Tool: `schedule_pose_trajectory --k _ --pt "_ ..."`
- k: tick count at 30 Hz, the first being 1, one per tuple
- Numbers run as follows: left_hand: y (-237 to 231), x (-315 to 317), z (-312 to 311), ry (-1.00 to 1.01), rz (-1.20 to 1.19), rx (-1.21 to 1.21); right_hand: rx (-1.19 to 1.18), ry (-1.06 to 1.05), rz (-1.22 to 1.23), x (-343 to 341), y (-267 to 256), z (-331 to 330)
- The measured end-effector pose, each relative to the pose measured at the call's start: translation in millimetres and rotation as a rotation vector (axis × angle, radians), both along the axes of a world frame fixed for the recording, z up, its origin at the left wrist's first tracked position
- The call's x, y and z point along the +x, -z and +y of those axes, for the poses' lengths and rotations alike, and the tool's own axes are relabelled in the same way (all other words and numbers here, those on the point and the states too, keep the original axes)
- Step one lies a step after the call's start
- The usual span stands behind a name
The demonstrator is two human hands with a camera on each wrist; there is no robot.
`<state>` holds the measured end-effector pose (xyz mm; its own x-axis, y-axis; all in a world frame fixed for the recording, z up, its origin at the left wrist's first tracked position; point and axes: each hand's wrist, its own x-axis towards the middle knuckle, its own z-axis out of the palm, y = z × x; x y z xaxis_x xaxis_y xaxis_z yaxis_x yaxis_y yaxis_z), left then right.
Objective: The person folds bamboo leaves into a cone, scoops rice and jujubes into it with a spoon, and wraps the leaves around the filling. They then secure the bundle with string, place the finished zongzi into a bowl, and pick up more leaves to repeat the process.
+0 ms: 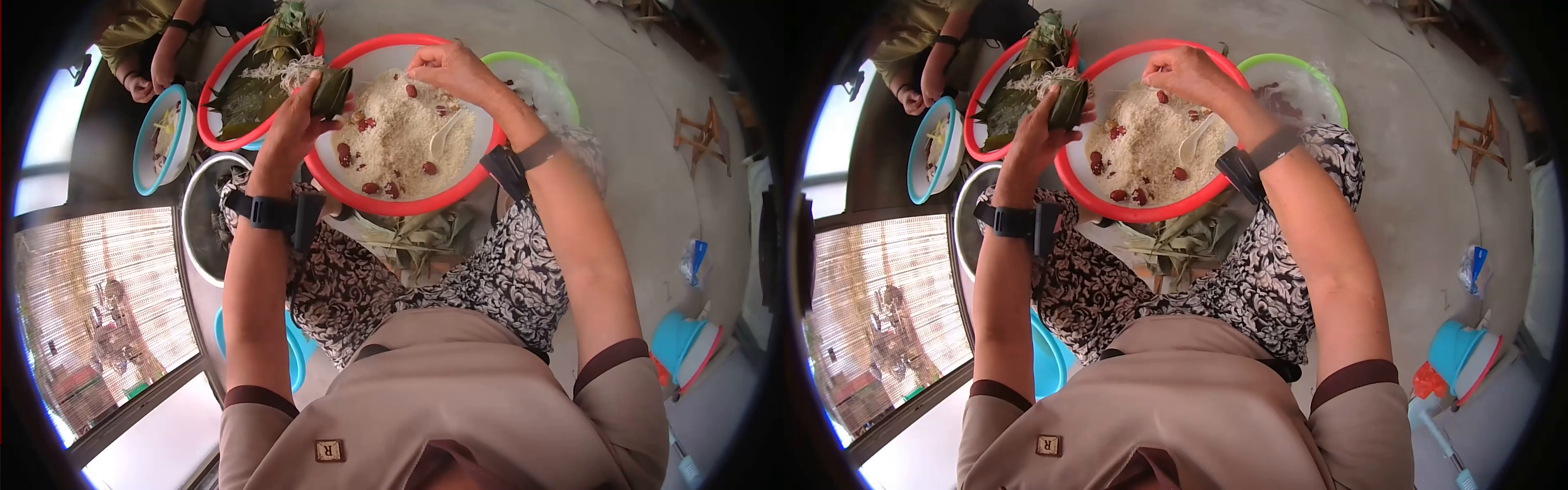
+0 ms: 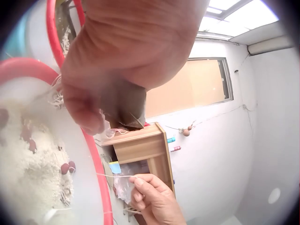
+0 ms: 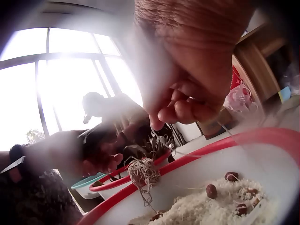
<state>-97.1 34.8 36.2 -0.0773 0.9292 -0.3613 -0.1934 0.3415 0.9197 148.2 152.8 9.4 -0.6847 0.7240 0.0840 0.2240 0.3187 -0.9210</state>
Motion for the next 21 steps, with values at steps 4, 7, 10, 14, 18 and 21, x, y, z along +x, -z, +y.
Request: schedule_pose_trajectory --k 4,7,10,14,18,21 --pt "9.1 20.1 9.3 0.047 -0.221 0.068 -0.017 -0.044 -0.072 -17.5 -6.7 -19.3" --pt "23.5 25.1 15.2 0.076 -0.282 0.071 -0.092 -0.086 -0.051 -21.7 -18.4 -24.4" --pt "26.7 26.6 18.6 0.085 -0.288 0.071 -0.175 -0.091 -0.023 -22.1 -21.8 -22.8" --pt "22.0 29.4 20.6 0.080 -0.255 0.046 -0.263 -0.121 0.057 -19.5 -17.2 -18.3" --pt "8.2 30.5 16.9 0.038 -0.149 0.038 -0.306 -0.084 0.090 -15.6 -23.8 -19.2" --pt "10.2 23.6 16.0 0.090 -0.103 0.056 -0.293 -0.037 0.086 -10.9 -20.3 -13.3"
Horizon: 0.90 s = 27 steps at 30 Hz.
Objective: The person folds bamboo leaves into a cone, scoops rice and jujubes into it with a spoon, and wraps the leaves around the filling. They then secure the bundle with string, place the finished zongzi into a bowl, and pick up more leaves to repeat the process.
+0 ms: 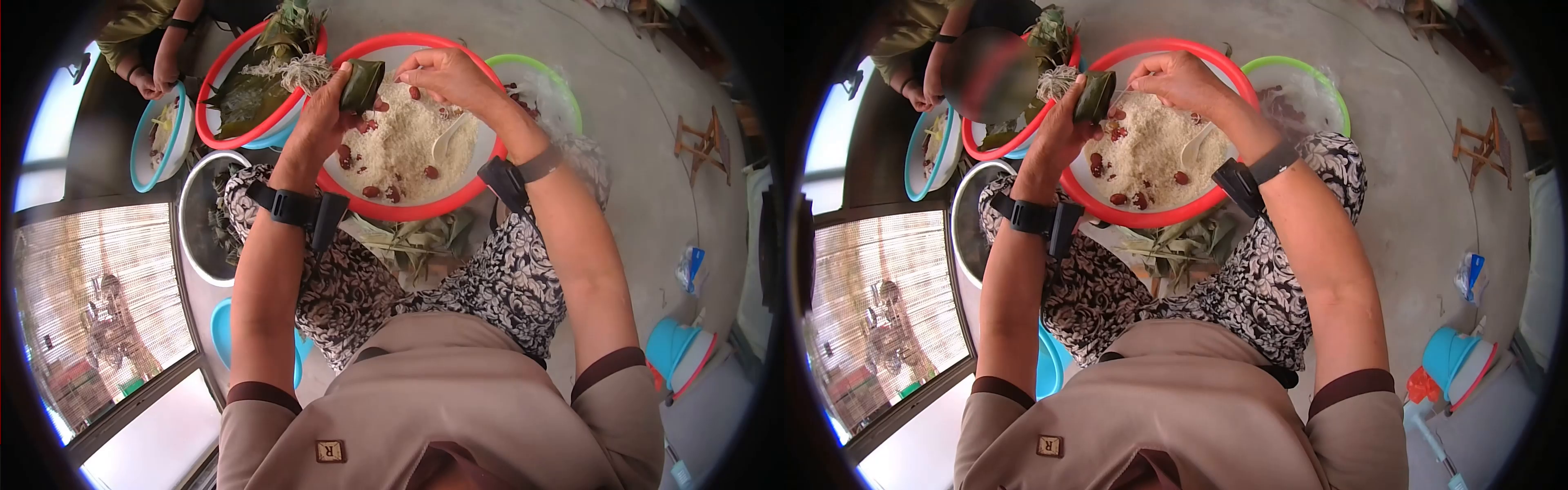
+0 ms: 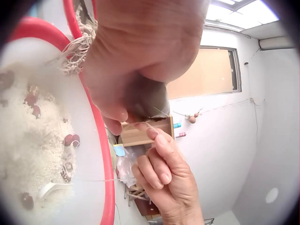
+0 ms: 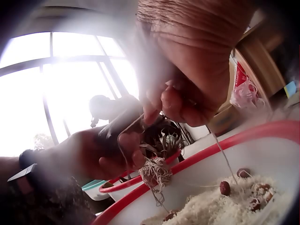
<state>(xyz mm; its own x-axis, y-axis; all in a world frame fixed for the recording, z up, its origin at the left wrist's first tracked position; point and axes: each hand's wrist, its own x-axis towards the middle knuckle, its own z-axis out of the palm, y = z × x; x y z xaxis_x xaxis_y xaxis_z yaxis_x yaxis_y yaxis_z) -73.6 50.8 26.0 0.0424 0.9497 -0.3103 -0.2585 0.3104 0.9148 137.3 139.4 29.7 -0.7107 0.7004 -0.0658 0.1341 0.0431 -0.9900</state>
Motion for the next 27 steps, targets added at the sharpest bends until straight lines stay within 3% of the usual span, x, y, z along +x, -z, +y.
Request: schedule_pose_trajectory --k 9,13,15,16,18,20,27 --pt "-7.4 6.4 -0.7 -0.061 -0.129 0.145 0.129 0.010 -0.154 -3.5 8.0 -4.3" --pt "6.4 7.2 5.5 -0.004 -0.114 0.028 0.072 -0.022 -0.111 -4.7 0.3 -8.7" --pt "7.3 16.0 4.7 -0.111 -0.065 -0.026 0.149 0.000 -0.169 -5.0 -11.5 -11.8" --pt "6.7 13.1 2.8 0.008 -0.056 -0.004 0.142 0.006 -0.149 -7.6 -11.0 -11.3" --pt "-10.3 18.3 -1.4 0.044 -0.083 0.023 0.188 -0.032 -0.117 -7.0 -10.4 -5.0" --pt "5.5 9.4 4.5 0.126 -0.107 0.045 0.133 0.028 -0.094 -10.4 -14.1 -8.3" --pt "-2.4 12.2 -8.7 0.072 -0.001 0.142 0.284 0.040 -0.124 -5.6 -11.1 -12.1"
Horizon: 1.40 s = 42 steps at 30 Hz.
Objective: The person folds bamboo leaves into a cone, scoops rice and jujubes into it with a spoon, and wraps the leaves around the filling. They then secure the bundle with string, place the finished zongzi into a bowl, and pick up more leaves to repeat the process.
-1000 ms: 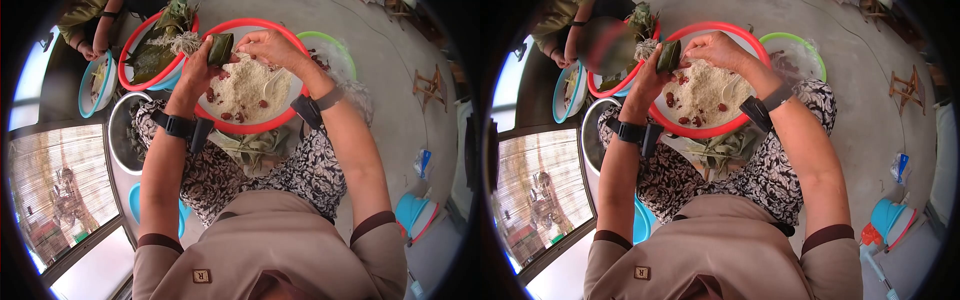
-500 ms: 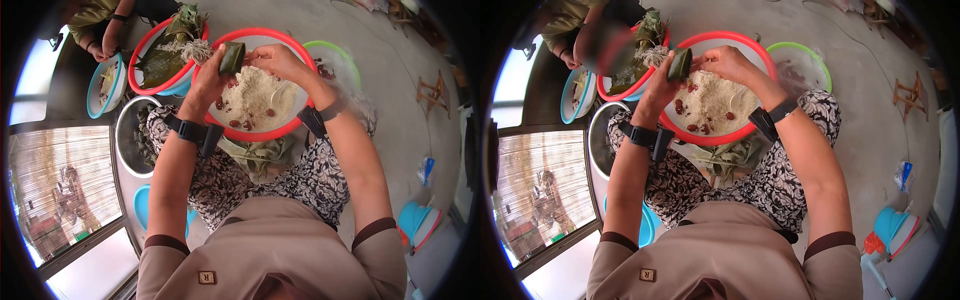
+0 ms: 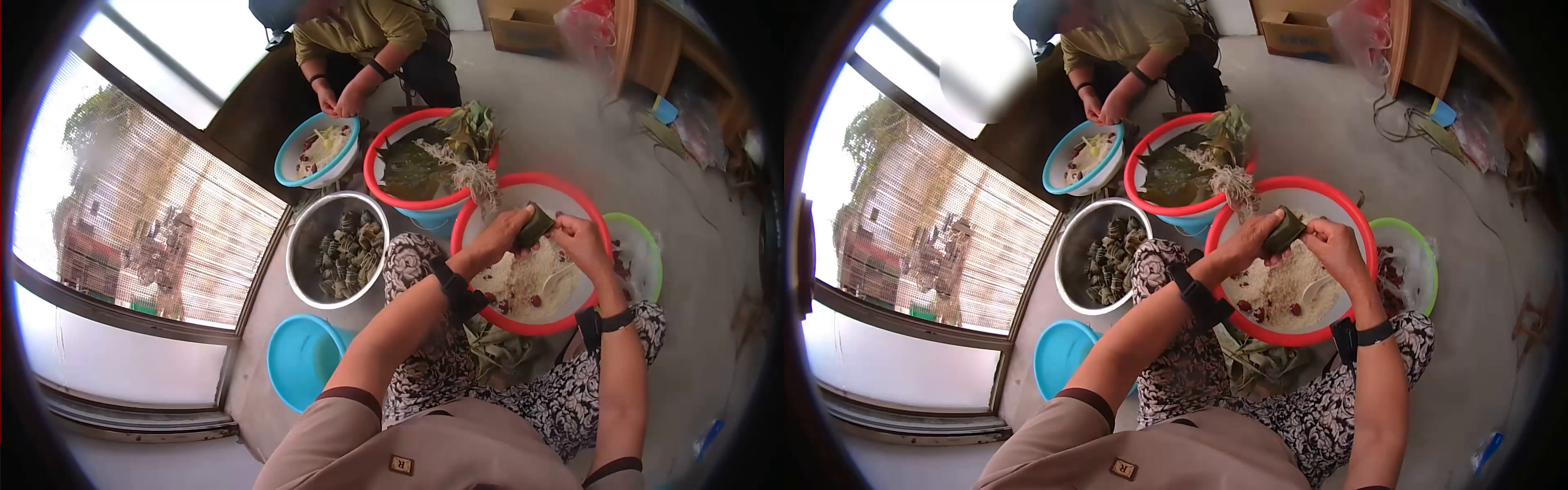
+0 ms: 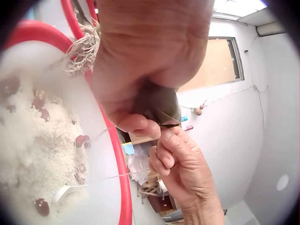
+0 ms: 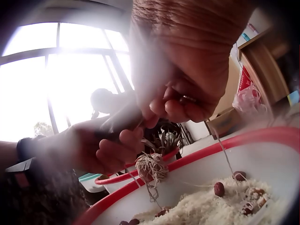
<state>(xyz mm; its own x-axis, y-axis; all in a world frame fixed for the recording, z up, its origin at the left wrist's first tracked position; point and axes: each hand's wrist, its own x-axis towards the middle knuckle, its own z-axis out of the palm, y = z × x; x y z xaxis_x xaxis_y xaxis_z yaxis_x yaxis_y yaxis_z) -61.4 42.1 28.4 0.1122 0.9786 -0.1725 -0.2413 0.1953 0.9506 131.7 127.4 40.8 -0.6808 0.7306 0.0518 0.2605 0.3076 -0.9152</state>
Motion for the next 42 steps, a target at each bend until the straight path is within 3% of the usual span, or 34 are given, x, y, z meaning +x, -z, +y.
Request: schedule_pose_trajectory --k 2,5,6,8,15,25,29,31,32,33,34,35,39,40,41,42 --pt "3.0 -0.6 -1.0 -0.010 0.030 0.024 0.083 0.002 -0.029 -0.7 3.8 -0.3" --pt "2.0 -2.1 -3.1 -0.050 0.098 0.011 -0.227 -0.024 0.118 -2.0 5.3 1.3" --pt "2.3 -2.9 -4.2 -0.049 0.106 0.016 -0.222 -0.025 0.127 -1.7 3.4 2.2" --pt "4.8 -2.2 -3.4 -0.122 0.166 0.008 -0.505 -0.076 0.186 1.8 0.3 3.6" --pt "1.4 3.4 -4.4 -0.135 0.289 0.031 -0.572 -0.029 0.194 -6.1 -3.6 -7.8" --pt "1.2 2.3 -6.2 -0.152 0.185 0.038 -0.654 -0.017 0.253 -5.7 -5.1 -10.5" --pt "14.6 1.1 -0.5 -0.234 0.248 -0.032 -0.473 -0.026 0.181 -6.4 -11.8 -13.3" --pt "25.0 -6.2 3.8 -0.249 0.218 0.000 -0.121 -0.043 0.052 -0.7 17.0 4.2" --pt "28.5 -1.9 6.1 -0.372 0.223 0.000 -0.050 -0.009 0.023 2.9 6.1 -0.4" --pt "43.6 -16.5 10.1 -0.320 0.458 0.079 0.016 -0.011 0.002 7.3 7.5 1.8" --pt "32.9 -16.7 5.8 -0.300 0.492 0.010 0.002 -0.011 0.005 11.0 13.1 5.6" --pt "3.6 -1.0 -4.0 -0.327 0.374 -0.029 0.006 -0.005 -0.019 13.7 9.2 5.5" --pt "13.0 -7.6 -2.9 -0.292 0.417 -0.015 0.080 -0.055 -0.032 20.1 -9.3 1.3" --pt "16.3 -9.1 -2.7 -0.298 0.590 0.013 0.071 -0.051 -0.040 21.0 -11.8 -0.7" --pt "20.1 -10.2 -2.1 -0.301 0.763 0.042 0.224 -0.064 -0.029 21.0 -12.4 -0.8" --pt "22.2 -9.8 -1.1 -0.291 0.757 0.033 0.375 -0.077 -0.018 21.0 -12.8 -0.5"
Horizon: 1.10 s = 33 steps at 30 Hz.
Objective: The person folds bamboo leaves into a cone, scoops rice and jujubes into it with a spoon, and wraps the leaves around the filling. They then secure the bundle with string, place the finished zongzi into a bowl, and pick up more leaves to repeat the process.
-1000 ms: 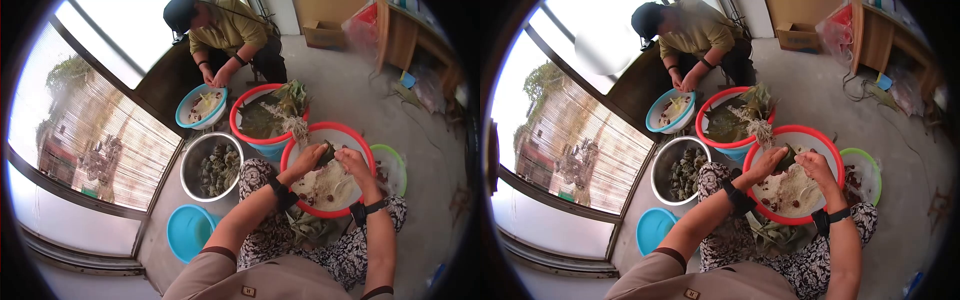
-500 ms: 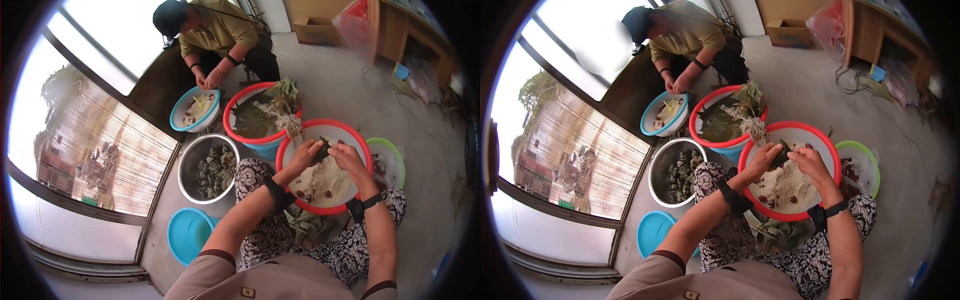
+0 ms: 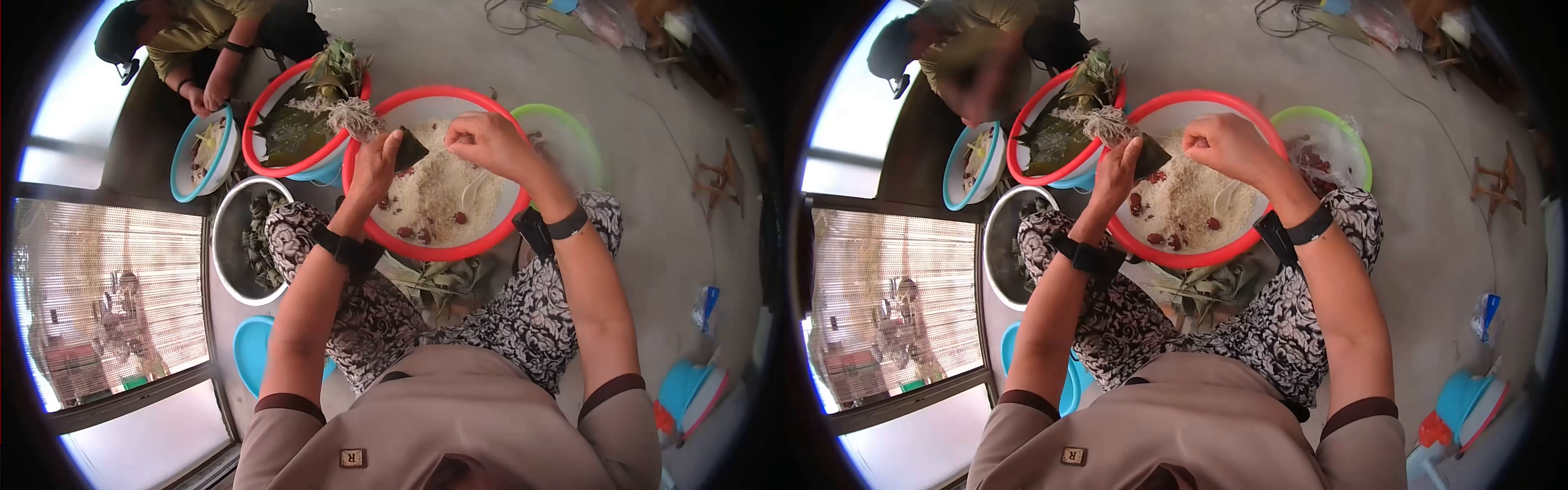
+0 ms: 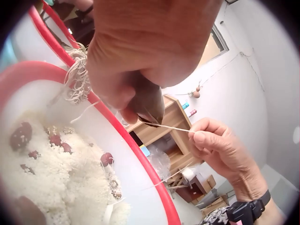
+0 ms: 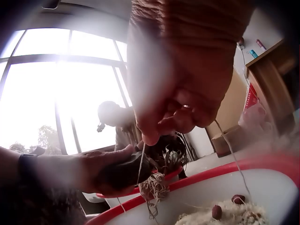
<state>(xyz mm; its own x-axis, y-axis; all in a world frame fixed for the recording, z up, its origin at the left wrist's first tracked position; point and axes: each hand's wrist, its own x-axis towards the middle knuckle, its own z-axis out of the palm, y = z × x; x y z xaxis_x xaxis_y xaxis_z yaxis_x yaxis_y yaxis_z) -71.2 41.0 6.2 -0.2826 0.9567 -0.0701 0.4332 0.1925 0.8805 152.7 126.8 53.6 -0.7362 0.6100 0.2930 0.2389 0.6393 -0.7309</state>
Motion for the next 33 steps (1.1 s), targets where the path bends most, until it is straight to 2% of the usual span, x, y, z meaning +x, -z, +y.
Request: schedule_pose_trajectory --k 1,2,3,4,6,8,10,11,13,14,16,19,24,26,29,30,31,32,33 --pt "3.0 1.2 0.0 0.043 0.100 0.036 -0.015 0.007 -0.009 0.0 0.0 -0.1" --pt "7.0 3.2 -1.3 0.086 0.199 0.069 0.071 -0.007 0.014 -0.4 0.9 0.0" --pt "6.9 8.0 -3.1 0.116 0.180 0.076 0.156 -0.021 0.035 -0.5 2.0 -0.1" --pt "6.4 12.0 -5.5 0.124 0.168 0.062 0.141 -0.015 0.025 -0.8 3.2 0.2" --pt "1.9 19.3 -8.6 0.246 0.219 0.027 0.231 -0.055 0.001 -1.6 3.2 0.3" --pt "-4.2 24.7 -9.9 0.289 0.247 0.026 0.227 -0.059 -0.026 -1.7 1.0 -0.8" --pt "-10.5 27.0 -11.0 0.435 0.284 -0.052 0.223 -0.100 -0.021 -2.7 4.0 3.3" --pt "-13.5 31.0 -13.3 0.452 0.215 -0.034 0.218 -0.096 -0.024 -2.9 5.4 4.7" --pt "-11.7 33.0 -14.9 0.483 0.195 -0.002 0.063 -0.133 -0.037 -3.4 5.7 7.5" --pt "-11.2 33.7 -15.7 0.509 0.179 0.032 0.061 -0.130 -0.040 -3.3 5.7 8.2" --pt "-16.5 37.3 -19.8 0.509 0.151 0.010 -0.176 -0.187 -0.013 -3.8 3.9 9.2" --pt "-24.1 40.1 -21.7 0.500 0.124 -0.048 -0.307 -0.222 0.031 -7.5 8.4 9.8" --pt "-22.2 39.6 -23.3 0.478 0.079 -0.068 -0.387 -0.150 -0.021 -6.9 -4.5 4.7" --pt "-16.2 36.3 -23.6 0.500 -0.014 0.076 -0.409 -0.102 -0.063 -4.7 -1.7 6.1" --pt "-10.2 28.4 -22.8 0.506 0.013 0.105 -0.402 -0.162 0.068 -6.7 16.3 15.3" --pt "-14.1 29.2 -22.8 0.508 0.014 0.107 -0.512 -0.178 0.081 -6.2 16.2 14.6" --pt "-20.2 29.9 -23.6 0.420 -0.080 0.066 -0.623 -0.196 0.095 -7.3 15.3 13.1" --pt "-23.7 30.0 -25.7 0.327 -0.174 0.023 -0.623 -0.201 0.096 -10.3 18.2 10.4" --pt "-23.4 28.4 -23.5 0.284 -0.346 0.041 -0.749 -0.202 0.178 -14.7 22.9 5.9"
